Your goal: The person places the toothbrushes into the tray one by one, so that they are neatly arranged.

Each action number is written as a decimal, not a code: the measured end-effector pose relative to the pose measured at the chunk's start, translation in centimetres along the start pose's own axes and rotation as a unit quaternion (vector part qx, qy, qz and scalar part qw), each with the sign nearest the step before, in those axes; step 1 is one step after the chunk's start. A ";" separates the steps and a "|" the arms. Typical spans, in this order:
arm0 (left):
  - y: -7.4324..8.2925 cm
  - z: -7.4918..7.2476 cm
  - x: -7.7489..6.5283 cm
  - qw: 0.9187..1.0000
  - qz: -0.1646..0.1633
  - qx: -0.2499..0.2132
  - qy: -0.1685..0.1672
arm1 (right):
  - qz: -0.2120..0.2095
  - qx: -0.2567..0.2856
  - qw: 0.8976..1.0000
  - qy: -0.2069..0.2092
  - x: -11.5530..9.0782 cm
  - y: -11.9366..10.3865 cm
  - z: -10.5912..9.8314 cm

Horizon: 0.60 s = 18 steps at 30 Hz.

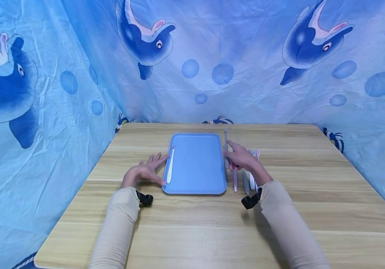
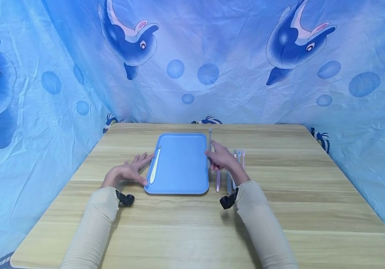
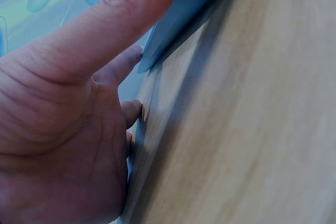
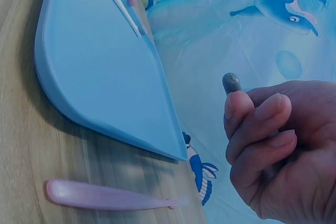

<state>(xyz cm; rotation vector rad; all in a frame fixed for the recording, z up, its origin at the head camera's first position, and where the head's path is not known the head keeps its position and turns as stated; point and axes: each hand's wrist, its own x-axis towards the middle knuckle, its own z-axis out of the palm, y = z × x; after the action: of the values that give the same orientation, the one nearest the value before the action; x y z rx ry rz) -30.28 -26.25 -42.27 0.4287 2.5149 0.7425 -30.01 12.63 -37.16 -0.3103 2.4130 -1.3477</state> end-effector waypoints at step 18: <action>0.1 0.3 0.0 1.000 0.001 -0.007 -0.001 | -0.007 0.011 1.000 -0.003 0.5 -0.7 1.2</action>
<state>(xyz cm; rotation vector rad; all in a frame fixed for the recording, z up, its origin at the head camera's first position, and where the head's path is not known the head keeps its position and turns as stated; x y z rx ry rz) -30.15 -26.03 -42.41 0.4270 2.5060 0.7608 -29.98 11.18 -37.25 -0.3251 2.3932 -1.3777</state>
